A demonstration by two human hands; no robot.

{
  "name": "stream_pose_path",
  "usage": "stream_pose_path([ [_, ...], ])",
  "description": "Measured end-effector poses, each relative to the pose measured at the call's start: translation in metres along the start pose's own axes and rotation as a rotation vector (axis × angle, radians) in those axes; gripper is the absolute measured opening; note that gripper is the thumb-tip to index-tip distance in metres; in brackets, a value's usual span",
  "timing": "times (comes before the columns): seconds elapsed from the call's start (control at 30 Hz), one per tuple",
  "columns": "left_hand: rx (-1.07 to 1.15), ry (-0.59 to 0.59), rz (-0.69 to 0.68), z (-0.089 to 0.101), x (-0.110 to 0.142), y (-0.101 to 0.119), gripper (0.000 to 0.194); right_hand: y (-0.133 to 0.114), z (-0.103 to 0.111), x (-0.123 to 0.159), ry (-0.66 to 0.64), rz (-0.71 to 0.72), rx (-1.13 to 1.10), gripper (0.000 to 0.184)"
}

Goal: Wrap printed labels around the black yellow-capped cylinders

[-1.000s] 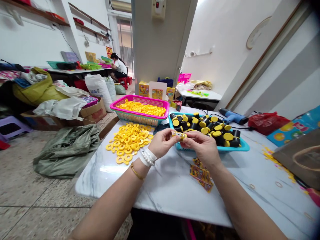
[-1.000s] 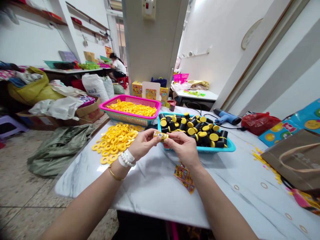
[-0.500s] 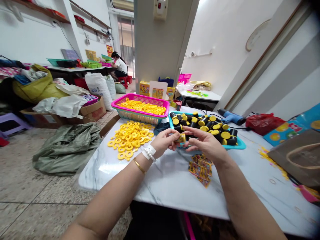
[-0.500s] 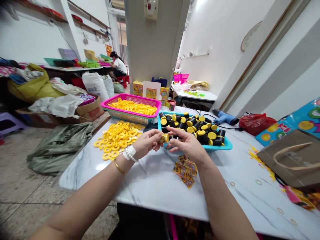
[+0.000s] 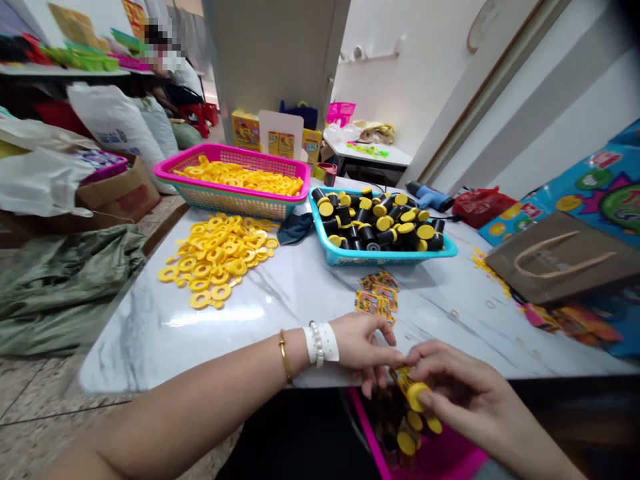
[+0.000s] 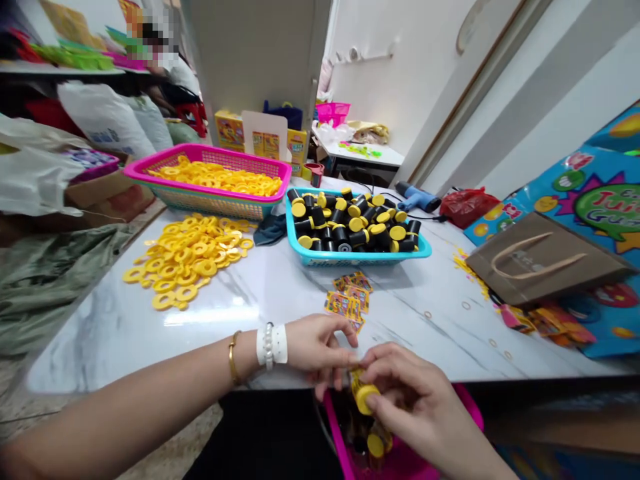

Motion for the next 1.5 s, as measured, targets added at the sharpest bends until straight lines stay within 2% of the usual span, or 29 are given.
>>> stream_pose_path([
  [0.03,-0.096,0.114,-0.007,0.007,0.002,0.002,0.04,0.003,0.0,0.008,-0.063,-0.041,0.079,0.008],
  [0.1,-0.366,0.46,-0.077,0.029,0.016,0.017,0.021,0.009,0.005,0.019,-0.171,-0.084,0.217,0.012],
  [0.13,-0.497,0.624,-0.119,0.038,0.025,0.026,0.014,0.012,0.01,0.021,-0.18,-0.082,0.267,0.013],
  [0.17,-0.587,0.746,-0.154,0.045,0.034,0.034,0.012,0.014,0.017,0.019,-0.136,-0.062,0.306,0.013],
  [0.23,-0.634,0.849,-0.195,0.053,0.044,0.043,0.015,0.014,0.036,0.005,0.083,0.022,0.357,0.012],
  [0.3,-0.595,0.854,-0.19,0.058,0.047,0.044,0.021,0.013,0.049,-0.021,0.316,0.128,0.401,0.016],
  [0.33,-0.579,0.857,-0.178,0.061,0.048,0.044,0.022,0.014,0.048,-0.038,0.347,0.177,0.424,0.019],
  [0.4,-0.56,0.881,-0.143,0.066,0.05,0.042,0.023,0.018,0.039,-0.076,0.302,0.238,0.478,0.022],
  [0.43,-0.548,0.897,-0.125,0.069,0.051,0.04,0.024,0.021,0.034,-0.092,0.279,0.248,0.504,0.017],
  [0.53,-0.509,0.937,-0.097,0.078,0.054,0.036,0.025,0.029,0.021,-0.118,0.262,0.264,0.517,0.012],
  [0.63,-0.467,0.977,-0.094,0.081,0.056,0.035,0.027,0.028,0.016,-0.115,0.34,0.299,0.515,0.013],
  [0.77,-0.399,0.982,-0.126,0.076,0.057,0.036,0.037,0.006,0.021,-0.094,0.604,0.377,0.503,0.01],
  [0.83,-0.35,0.937,-0.197,0.073,0.055,0.038,0.038,-0.011,0.022,-0.085,0.742,0.442,0.527,0.007],
  [0.9,-0.275,0.873,-0.321,0.07,0.053,0.041,0.037,-0.03,0.019,-0.084,0.784,0.517,0.574,0.007],
  [1.0,-0.128,0.806,-0.52,0.073,0.06,0.05,0.035,-0.045,0.022,-0.1,0.72,0.494,0.48,0.01],
  [1.07,-0.068,0.778,-0.569,0.076,0.068,0.056,0.033,-0.041,0.033,-0.12,0.623,0.356,0.199,0.026],
  [1.17,-0.117,0.788,-0.522,0.082,0.08,0.065,0.028,-0.029,0.032,-0.158,0.283,0.116,-0.294,0.044],
  [1.23,-0.193,0.891,-0.476,0.087,0.089,0.067,0.025,-0.032,0.027,-0.176,0.133,0.048,-0.446,0.046],
  [1.33,-0.287,1.06,-0.42,0.095,0.099,0.067,0.028,-0.047,0.03,-0.189,0.187,0.101,-0.458,0.051],
  [1.4,-0.323,1.086,-0.39,0.098,0.1,0.066,0.03,-0.057,0.029,-0.192,0.177,0.154,-0.424,0.054],
  [1.5,-0.353,1.067,-0.361,0.1,0.1,0.065,0.03,-0.06,0.025,-0.195,0.124,0.144,-0.36,0.054],
])
Point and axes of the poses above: each hand's wrist, its own x-axis away from the middle knuckle, its own z-axis out of the back of the hand, y = z × x, the point moved 6 cm from there along -x, towards the middle knuckle, and after that the axes turned 11 degrees about -y, right-handed, at the moved point
